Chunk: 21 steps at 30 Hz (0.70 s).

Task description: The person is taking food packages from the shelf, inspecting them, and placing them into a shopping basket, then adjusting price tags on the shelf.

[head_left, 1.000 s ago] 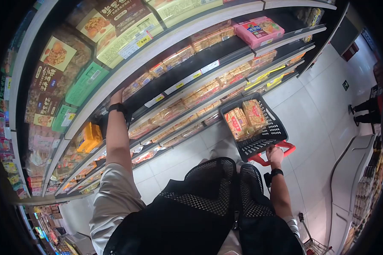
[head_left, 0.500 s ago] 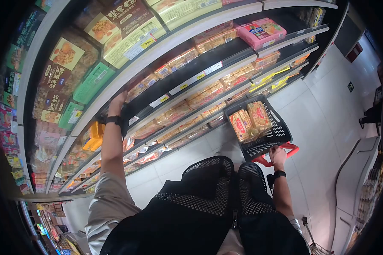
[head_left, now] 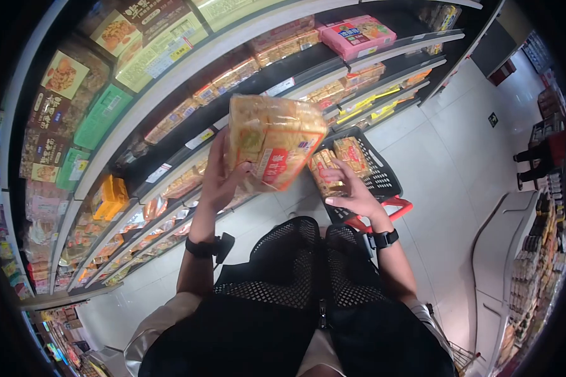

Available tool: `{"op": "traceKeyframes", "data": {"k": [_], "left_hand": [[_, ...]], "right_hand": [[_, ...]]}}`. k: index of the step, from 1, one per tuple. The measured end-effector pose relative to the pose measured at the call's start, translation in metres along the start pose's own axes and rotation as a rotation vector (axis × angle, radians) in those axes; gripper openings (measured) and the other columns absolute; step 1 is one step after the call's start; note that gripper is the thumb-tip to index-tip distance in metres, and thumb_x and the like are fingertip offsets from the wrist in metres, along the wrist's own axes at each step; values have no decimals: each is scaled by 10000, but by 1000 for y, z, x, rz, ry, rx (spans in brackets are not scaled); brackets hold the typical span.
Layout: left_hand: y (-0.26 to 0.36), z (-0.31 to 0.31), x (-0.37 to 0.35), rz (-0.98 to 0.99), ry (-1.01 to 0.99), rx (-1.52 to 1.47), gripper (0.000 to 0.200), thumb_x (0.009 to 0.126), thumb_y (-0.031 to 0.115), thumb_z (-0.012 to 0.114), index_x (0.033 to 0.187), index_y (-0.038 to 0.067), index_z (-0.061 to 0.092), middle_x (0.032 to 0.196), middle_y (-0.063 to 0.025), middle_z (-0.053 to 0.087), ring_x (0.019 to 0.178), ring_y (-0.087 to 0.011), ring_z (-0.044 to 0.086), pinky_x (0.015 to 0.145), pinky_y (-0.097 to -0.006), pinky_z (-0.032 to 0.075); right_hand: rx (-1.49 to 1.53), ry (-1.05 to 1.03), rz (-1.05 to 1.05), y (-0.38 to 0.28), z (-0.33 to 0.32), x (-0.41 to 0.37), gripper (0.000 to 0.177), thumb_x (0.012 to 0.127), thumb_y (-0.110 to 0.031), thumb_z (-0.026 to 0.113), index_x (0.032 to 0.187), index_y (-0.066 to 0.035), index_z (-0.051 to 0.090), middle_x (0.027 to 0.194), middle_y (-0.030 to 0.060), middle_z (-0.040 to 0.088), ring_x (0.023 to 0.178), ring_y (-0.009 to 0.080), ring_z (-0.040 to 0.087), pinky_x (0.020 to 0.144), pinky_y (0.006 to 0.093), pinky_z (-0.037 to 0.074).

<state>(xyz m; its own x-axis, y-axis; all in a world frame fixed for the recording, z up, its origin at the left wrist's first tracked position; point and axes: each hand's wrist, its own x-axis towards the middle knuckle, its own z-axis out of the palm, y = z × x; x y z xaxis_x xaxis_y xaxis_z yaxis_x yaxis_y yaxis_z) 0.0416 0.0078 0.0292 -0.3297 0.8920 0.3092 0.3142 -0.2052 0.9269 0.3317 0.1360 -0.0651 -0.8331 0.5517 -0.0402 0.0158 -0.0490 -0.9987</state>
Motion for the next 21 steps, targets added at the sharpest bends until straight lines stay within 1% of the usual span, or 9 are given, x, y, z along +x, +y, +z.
{"op": "traceKeyframes", "data": {"k": [1, 2, 5, 6, 10, 12, 15, 19, 21], "left_hand": [[-1, 16, -3, -99, -27, -205, 695, 896, -30, 567, 1491, 52, 218, 1402, -141, 454, 1252, -192, 471, 1035, -327, 385], [-1, 31, -6, -196, -56, -409, 695, 915, -22, 545, 1503, 59, 184, 1405, -139, 450, 1236, -180, 484, 1028, -319, 389], [-7, 54, -10, -362, -34, -591, 655, 964, 35, 485, 1519, 60, 137, 1402, -139, 451, 1227, -176, 491, 1018, -317, 400], [-10, 58, -13, -465, -11, -679, 652, 973, 50, 472, 1522, 59, 121, 1403, -137, 451, 1228, -176, 491, 1021, -316, 400], [-20, 64, -15, -531, -19, -744, 617, 1001, 146, 433, 1526, 69, 118, 1455, -122, 401, 1264, -170, 466, 1035, -340, 407], [-28, 64, -18, -534, -4, -744, 575, 1012, 205, 411, 1515, 64, 171, 1473, -118, 381, 1288, -189, 453, 1043, -347, 412], [-30, 60, -23, -769, -153, -1071, 484, 1013, 272, 399, 1435, 45, 338, 1298, -131, 556, 1118, -218, 600, 940, -351, 514], [-28, 63, -40, -778, -258, -1061, 513, 1013, 343, 380, 1406, 13, 373, 1273, -150, 566, 1081, -211, 615, 927, -345, 520], [-35, 64, -61, -711, -255, -1188, 605, 971, 401, 456, 1435, 31, 338, 1393, -178, 428, 1233, -273, 469, 1029, -411, 398]], "right_hand": [[143, -32, -59, -14, 5, 4, 979, 753, -98, 780, 1505, -105, 152, 1326, 136, 479, 1183, 213, 495, 993, 417, 428], [239, -24, -100, -24, 9, 6, 989, 770, -122, 784, 1508, -80, 128, 1173, 102, 549, 1040, 164, 545, 901, 320, 456], [120, 206, -16, -47, 12, 4, 929, 810, -108, 752, 1511, -82, 144, 826, -9, 509, 781, 80, 511, 773, 239, 434], [114, 207, -8, -51, 12, 1, 929, 810, -108, 752, 1511, -82, 144, 826, -9, 509, 781, 80, 511, 773, 239, 434], [220, 213, 58, -66, 14, -9, 862, 800, -73, 749, 1492, -49, 235, 804, -38, 439, 767, 60, 466, 738, 230, 420], [253, 127, -152, -77, 20, -14, 851, 781, -53, 756, 1480, -33, 270, 839, -33, 446, 779, 53, 461, 704, 218, 407], [108, 97, -229, -92, 28, -20, 847, 746, -28, 774, 1463, -27, 321, 869, -28, 469, 784, 60, 473, 686, 210, 401], [74, 79, -307, -112, 43, -26, 828, 718, 12, 773, 1441, -24, 370, 840, -13, 529, 751, 70, 498, 677, 220, 417], [13, 73, -319, -123, 46, -30, 782, 707, 11, 779, 1393, 45, 406, 875, 45, 588, 782, 107, 568, 740, 242, 472]]}}
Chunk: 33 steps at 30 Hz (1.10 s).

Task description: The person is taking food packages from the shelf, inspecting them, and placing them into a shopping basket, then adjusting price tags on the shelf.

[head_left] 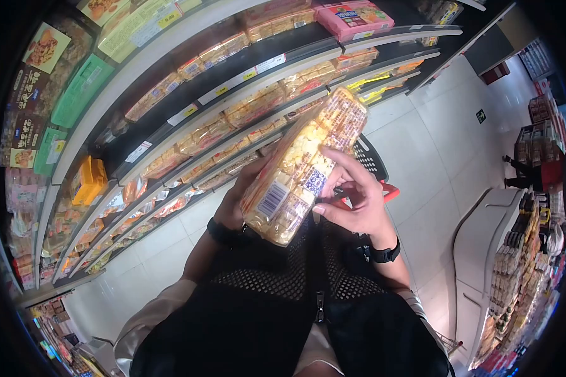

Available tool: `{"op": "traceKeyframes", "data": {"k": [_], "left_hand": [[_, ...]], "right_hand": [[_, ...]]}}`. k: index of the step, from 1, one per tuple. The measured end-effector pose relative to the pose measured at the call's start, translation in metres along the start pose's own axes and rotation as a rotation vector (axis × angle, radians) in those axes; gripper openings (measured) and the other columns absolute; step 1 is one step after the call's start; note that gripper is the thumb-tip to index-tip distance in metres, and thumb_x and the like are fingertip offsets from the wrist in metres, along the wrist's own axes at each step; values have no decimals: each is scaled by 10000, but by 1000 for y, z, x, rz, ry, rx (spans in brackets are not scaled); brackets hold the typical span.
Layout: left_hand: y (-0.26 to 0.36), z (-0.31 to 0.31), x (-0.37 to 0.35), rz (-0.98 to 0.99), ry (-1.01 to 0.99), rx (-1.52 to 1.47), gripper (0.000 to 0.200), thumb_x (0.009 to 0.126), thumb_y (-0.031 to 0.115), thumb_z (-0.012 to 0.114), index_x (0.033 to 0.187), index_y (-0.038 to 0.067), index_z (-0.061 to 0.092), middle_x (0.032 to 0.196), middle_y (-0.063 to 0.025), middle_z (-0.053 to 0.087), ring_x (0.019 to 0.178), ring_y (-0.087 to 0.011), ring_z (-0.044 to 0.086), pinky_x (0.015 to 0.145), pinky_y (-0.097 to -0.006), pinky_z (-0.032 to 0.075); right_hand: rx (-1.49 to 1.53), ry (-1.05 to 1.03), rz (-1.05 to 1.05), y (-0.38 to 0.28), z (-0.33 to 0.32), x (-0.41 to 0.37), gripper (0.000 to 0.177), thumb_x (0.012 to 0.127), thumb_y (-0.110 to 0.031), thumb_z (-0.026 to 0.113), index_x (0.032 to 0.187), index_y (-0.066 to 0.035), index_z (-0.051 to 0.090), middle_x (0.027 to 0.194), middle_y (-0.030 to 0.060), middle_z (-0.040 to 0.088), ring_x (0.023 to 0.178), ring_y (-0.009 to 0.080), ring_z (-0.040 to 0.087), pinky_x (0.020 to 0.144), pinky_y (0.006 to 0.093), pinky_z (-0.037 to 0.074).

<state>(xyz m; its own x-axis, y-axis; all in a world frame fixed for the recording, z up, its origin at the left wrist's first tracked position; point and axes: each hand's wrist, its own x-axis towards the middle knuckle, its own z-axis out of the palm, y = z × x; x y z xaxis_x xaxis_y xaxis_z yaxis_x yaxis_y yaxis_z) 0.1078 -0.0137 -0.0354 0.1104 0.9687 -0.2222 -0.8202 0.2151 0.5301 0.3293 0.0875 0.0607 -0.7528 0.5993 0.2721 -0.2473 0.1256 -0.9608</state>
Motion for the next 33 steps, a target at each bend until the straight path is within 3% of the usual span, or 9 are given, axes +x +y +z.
{"op": "traceKeyframes", "data": {"k": [3, 5, 8, 11, 13, 14, 19, 21, 33], "left_hand": [[-3, 3, -3, 47, -85, -96, 712, 930, 459, 533, 1465, 49, 303, 1514, -205, 290, 1384, -335, 322, 1130, -476, 277], [16, 35, 8, -62, -108, -61, 683, 900, 335, 584, 1442, 11, 321, 1426, -182, 432, 1309, -320, 430, 1104, -484, 324], [6, -1, 28, 162, -215, 14, 668, 854, 218, 610, 1422, -6, 340, 1345, -151, 517, 1251, -298, 490, 1053, -491, 388], [4, 3, 30, 293, -266, 23, 629, 888, 269, 609, 1404, 1, 366, 1380, -174, 477, 1289, -312, 452, 1071, -505, 375], [24, 67, 14, 277, -223, 1, 663, 914, 415, 586, 1396, 13, 372, 1443, -183, 395, 1331, -324, 399, 1113, -512, 328], [22, 62, 16, 262, -213, -46, 878, 826, 476, 701, 1454, 32, 279, 1507, -202, 278, 1365, -338, 347, 1131, -501, 302], [20, 71, 18, 360, -342, 70, 899, 809, 444, 733, 1457, 36, 261, 1508, -215, 253, 1367, -336, 342, 1125, -490, 321], [24, 76, 20, 461, -464, 385, 884, 809, 424, 739, 1454, 41, 269, 1502, -208, 264, 1366, -333, 345, 1125, -496, 319], [5, 19, 31, 74, -108, 125, 607, 906, 196, 633, 1414, 43, 338, 1427, -169, 413, 1315, -356, 418, 1085, -590, 344]], "right_hand": [[-7, -28, -55, -7, 3, -1, 751, 711, 13, 770, 1379, 37, 430, 813, 16, 569, 735, 91, 539, 683, 232, 432], [-48, 8, -81, -6, 2, -3, 866, 647, -148, 840, 1373, 59, 416, 874, 50, 571, 794, 136, 555, 753, 281, 454], [-250, 85, -139, -28, 8, 4, 905, 624, -185, 846, 1377, 53, 403, 1001, 118, 581, 911, 210, 567, 818, 335, 458], [-654, 159, -121, -37, 10, 6, 806, 612, -77, 783, 1344, 22, 460, 1137, 153, 568, 1025, 290, 547, 879, 391, 443], [-897, -20, -269, -34, 2, 5, 748, 558, 12, 711, 1285, -5, 536, 1180, 140, 578, 1056, 337, 538, 909, 422, 435], [-884, 18, -273, -36, 5, 5, 728, 517, 54, 664, 1237, -16, 587, 1180, 117, 589, 1055, 328, 544, 926, 425, 430], [-868, 47, -217, -42, 1, 5, 731, 523, 48, 671, 1245, -27, 589, 1183, 124, 593, 1055, 335, 545, 941, 439, 425], [-869, 32, -219, -43, 0, 4, 732, 521, 48, 672, 1244, -26, 588, 1185, 126, 592, 1054, 337, 546, 944, 441, 423], [-859, 73, -90, -24, -32, 6, 797, 573, -69, 779, 1323, -29, 512, 1215, 159, 584, 1124, 343, 551, 981, 412, 424]]}}
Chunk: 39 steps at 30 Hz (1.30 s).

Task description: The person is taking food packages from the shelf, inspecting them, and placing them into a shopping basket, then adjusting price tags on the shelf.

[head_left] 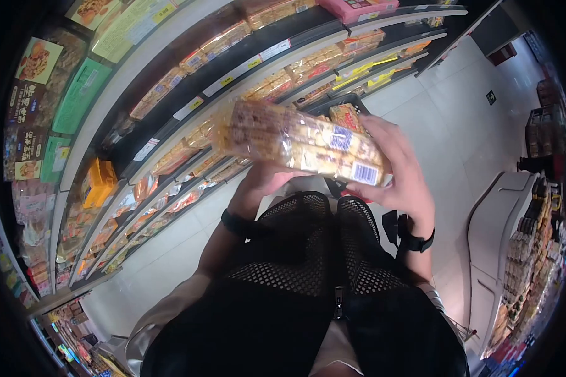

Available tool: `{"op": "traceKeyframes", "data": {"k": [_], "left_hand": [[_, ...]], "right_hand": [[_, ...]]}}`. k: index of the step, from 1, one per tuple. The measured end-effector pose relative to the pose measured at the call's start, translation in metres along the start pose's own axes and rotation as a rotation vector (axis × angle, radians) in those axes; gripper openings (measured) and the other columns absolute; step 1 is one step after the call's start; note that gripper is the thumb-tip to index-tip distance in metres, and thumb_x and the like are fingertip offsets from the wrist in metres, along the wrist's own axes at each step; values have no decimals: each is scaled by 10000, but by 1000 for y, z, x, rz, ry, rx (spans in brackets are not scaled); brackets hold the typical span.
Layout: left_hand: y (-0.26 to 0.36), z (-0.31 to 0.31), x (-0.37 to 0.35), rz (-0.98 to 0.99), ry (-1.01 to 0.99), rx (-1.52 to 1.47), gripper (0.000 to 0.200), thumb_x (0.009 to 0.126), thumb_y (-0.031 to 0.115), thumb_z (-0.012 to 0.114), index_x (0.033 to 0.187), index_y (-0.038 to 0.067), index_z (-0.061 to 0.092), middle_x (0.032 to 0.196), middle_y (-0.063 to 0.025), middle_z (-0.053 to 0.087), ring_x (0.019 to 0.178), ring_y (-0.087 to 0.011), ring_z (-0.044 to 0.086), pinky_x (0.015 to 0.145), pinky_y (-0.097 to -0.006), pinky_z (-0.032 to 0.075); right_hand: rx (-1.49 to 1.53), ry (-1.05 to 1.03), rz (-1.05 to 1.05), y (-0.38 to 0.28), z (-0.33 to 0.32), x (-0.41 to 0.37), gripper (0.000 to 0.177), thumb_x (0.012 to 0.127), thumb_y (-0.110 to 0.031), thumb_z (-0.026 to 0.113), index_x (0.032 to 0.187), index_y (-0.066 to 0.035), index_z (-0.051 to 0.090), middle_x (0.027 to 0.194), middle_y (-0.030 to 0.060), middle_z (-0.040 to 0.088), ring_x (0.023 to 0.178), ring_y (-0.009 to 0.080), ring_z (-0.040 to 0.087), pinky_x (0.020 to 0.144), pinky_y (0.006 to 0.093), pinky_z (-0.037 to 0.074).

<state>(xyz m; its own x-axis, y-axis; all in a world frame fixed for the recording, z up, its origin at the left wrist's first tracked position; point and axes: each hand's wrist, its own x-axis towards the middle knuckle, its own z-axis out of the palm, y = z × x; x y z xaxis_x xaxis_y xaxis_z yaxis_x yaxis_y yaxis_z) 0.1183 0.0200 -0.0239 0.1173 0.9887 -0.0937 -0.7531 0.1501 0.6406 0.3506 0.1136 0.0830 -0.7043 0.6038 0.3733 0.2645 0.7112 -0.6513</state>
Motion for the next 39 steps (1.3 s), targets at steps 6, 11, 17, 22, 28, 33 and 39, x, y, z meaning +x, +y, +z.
{"op": "traceKeyframes", "data": {"k": [6, 11, 17, 22, 28, 33, 39], "left_hand": [[-4, -56, -9, -320, 256, 636, 476, 962, 153, 545, 1391, 42, 373, 1320, -169, 508, 1166, -267, 560, 900, -458, 520], [-5, -87, -37, -306, 412, 704, 424, 977, 226, 540, 1343, 43, 430, 1271, -147, 550, 1036, -235, 624, 850, -357, 529], [-20, -101, -62, -281, 549, 622, 417, 965, 237, 561, 1304, 22, 450, 1182, -138, 591, 987, -239, 638, 829, -356, 534], [-25, -94, -70, -264, 584, 608, 478, 927, 281, 602, 1292, 4, 465, 1153, -131, 593, 982, -236, 639, 833, -355, 518], [-23, -91, -86, -252, 621, 606, 429, 950, 287, 587, 1273, 28, 473, 1159, -133, 591, 984, -238, 634, 836, -362, 527], [-23, -95, -96, -240, 623, 591, 420, 951, 295, 585, 1266, 34, 487, 1152, -127, 599, 984, -234, 636, 841, -358, 525], [-22, -105, -105, -213, 653, 584, 405, 943, 291, 594, 1259, 53, 509, 1125, -119, 618, 977, -229, 641, 824, -347, 534]], "right_hand": [[759, -6, 659, 134, 76, -55, 641, 781, -222, 769, 1277, 89, 508, 1085, 101, 639, 960, 141, 595, 833, 284, 483], [308, 212, 1224, 233, 156, -145, 475, 787, -355, 688, 946, 92, 678, 821, 117, 653, 611, 162, 608, 523, 290, 500], [28, 304, 1520, 292, 169, -183, 478, 777, -332, 692, 992, 94, 672, 913, 159, 675, 668, 212, 659, 545, 317, 536], [455, 287, 1368, 274, 161, -132, 471, 773, -325, 689, 999, 87, 661, 922, 147, 662, 814, 230, 658, 669, 359, 555], [958, 269, 1276, 306, 207, -100, 403, 809, -330, 669, 1080, -32, 659, 1002, 96, 602, 864, 186, 587, 643, 330, 514], [508, -169, 1047, 331, 226, -137, 580, 841, -332, 626, 1348, -135, 426, 1198, 112, 529, 1097, 295, 506, 904, 493, 437], [-36, -236, 825, 305, 189, -152, 437, 824, -286, 612, 1133, 22, 623, 1018, 255, 671, 981, 342, 661, 825, 390, 517]]}}
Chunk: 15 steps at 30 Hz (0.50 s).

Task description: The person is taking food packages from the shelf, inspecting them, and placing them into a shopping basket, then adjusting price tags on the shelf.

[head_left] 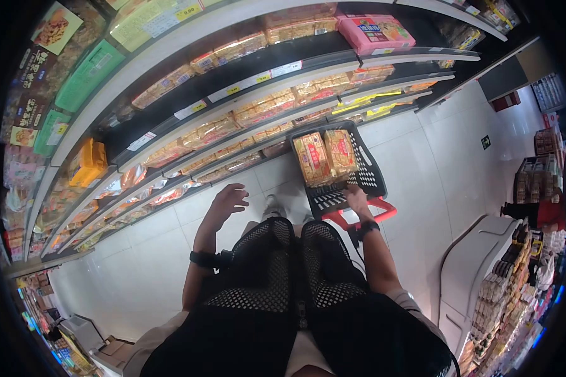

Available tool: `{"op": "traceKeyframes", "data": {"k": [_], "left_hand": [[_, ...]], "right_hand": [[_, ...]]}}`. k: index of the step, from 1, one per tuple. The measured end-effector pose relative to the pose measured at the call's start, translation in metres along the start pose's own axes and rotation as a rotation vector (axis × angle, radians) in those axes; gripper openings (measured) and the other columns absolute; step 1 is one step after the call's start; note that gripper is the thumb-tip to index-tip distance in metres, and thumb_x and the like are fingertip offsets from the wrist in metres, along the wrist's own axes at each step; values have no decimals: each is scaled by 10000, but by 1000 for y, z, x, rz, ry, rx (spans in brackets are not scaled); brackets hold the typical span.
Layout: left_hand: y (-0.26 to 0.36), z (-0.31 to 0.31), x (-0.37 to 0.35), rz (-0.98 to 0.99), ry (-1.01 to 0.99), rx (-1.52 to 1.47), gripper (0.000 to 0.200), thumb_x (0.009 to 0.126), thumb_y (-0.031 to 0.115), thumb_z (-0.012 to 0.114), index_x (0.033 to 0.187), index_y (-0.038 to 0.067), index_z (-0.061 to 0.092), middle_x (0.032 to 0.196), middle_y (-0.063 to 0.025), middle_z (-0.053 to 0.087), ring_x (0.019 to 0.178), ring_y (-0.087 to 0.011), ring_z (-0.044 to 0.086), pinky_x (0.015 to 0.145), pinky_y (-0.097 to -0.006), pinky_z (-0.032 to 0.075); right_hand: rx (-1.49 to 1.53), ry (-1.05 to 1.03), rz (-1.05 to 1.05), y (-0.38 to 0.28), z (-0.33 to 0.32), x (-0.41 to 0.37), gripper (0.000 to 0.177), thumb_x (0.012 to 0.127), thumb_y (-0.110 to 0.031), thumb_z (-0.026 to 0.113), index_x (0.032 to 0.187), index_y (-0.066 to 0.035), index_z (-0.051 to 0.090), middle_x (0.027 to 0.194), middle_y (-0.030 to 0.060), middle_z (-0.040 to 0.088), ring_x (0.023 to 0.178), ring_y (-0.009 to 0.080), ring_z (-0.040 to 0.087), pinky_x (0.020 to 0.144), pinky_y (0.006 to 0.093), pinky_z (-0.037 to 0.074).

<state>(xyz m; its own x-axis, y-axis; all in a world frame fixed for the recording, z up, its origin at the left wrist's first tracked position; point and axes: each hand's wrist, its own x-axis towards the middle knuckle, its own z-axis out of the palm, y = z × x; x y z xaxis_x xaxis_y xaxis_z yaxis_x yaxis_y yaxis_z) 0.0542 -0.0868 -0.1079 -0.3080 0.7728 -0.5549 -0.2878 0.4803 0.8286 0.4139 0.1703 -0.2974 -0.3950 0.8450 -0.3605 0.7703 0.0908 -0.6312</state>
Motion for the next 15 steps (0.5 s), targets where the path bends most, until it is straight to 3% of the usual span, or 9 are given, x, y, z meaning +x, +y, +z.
{"op": "traceKeyframes", "data": {"k": [1, 3, 5, 7, 10, 13, 15], "left_hand": [[4, -1, 1, -7, 12, -1, 387, 948, 273, 592, 1258, 56, 512, 1112, -111, 626, 967, -227, 645, 822, -348, 536], [9, -9, 12, 51, 16, 7, 352, 958, 245, 583, 1246, 53, 523, 1099, -100, 632, 958, -220, 647, 818, -344, 537], [27, -13, 24, 179, 96, 54, 317, 961, 209, 586, 1226, 41, 542, 1063, -85, 640, 950, -194, 641, 816, -328, 536], [42, -32, 52, 378, 142, 82, 259, 910, 134, 631, 1156, 60, 593, 1063, -50, 625, 933, -174, 638, 779, -304, 509], [90, -54, 85, 684, 466, 459, 231, 868, 105, 667, 1084, 31, 626, 997, -92, 636, 889, -197, 637, 700, -298, 508], [163, -69, 100, 867, 747, 718, 243, 843, 129, 691, 1049, 16, 631, 922, -140, 635, 822, -246, 637, 650, -339, 509], [187, -91, 120, 742, 773, 777, 250, 839, 119, 703, 1063, 36, 627, 976, -150, 639, 857, -219, 643, 727, -310, 506]], "right_hand": [[-40, 18, -13, -17, -17, -20, 407, 819, -269, 602, 1103, 21, 632, 1030, 294, 641, 1017, 414, 618, 863, 442, 505], [-200, 117, -119, -12, -27, -41, 309, 810, -220, 608, 1037, -16, 654, 908, 261, 665, 907, 426, 640, 804, 471, 520], [-309, 126, -82, -14, -29, -61, 192, 811, -203, 635, 875, -22, 640, 773, 201, 674, 748, 389, 663, 714, 473, 539], [-355, 146, -24, -12, -21, -76, 217, 801, -283, 647, 845, -75, 687, 722, 139, 692, 707, 341, 680, 673, 439, 546], [-507, 206, -57, -17, -13, -81, 254, 792, -336, 641, 786, -89, 701, 692, 123, 688, 699, 331, 682, 680, 427, 549], [-291, 304, 64, -23, -16, -77, 274, 791, -351, 627, 743, -93, 705, 692, 125, 688, 692, 327, 683, 688, 427, 552], [-381, 299, 37, -21, -15, -77, 282, 793, -360, 615, 766, -97, 712, 699, 132, 688, 684, 326, 681, 675, 428, 551]]}}
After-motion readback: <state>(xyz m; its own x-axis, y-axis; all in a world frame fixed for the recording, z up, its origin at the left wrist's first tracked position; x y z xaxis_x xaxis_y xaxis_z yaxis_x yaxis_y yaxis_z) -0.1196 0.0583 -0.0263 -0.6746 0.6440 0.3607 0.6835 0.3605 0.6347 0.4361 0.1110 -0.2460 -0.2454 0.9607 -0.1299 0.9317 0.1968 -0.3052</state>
